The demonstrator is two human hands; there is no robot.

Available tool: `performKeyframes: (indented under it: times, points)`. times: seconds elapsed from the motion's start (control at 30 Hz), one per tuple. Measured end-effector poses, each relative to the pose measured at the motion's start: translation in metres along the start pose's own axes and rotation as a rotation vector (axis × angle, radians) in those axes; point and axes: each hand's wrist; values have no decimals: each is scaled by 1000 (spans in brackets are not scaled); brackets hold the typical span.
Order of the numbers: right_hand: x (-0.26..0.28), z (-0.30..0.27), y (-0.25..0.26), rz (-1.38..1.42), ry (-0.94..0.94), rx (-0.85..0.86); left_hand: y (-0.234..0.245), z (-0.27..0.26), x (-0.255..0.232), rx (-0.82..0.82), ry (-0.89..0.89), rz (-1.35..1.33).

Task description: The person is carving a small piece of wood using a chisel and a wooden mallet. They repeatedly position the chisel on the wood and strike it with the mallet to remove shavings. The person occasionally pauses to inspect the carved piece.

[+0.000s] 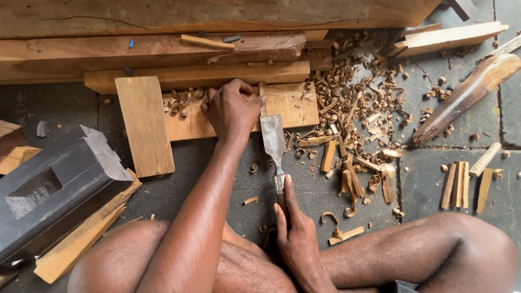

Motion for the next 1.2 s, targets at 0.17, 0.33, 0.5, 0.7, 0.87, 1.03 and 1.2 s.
performKeyframes:
  times: [0.17, 0.33, 0.5, 0.7, 0.87, 1.03, 1.2]
  points:
    - [-13, 2, 0, 21, 29, 1, -19, 1, 1, 77, 42, -46]
    - [-22, 3, 16, 399, -386, 93, -24, -3, -12, -151, -142, -43]
    - [-40, -3, 26, 805, -330, 4, -24, -1, -26, 136, 152, -42]
    - [-42, -5, 36, 740, -340, 45, -24, -2, -16, 127, 60, -157]
    - [-26, -1, 35, 562, -270, 81, -27, -5, -15, 149, 36, -255]
    - [-22, -7, 30, 465, -194, 51, -25, -9, -16, 40, -90, -276]
    - [-23, -5, 25, 506, -253, 30, -26, -14, -19, 187, 82, -342]
Point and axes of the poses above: each hand's wrist, its own z-axis towards the middle knuckle, its own y-axis out of the back of the hand, x = y × z, and after that the axes turned 15 degrees about y, right-handed
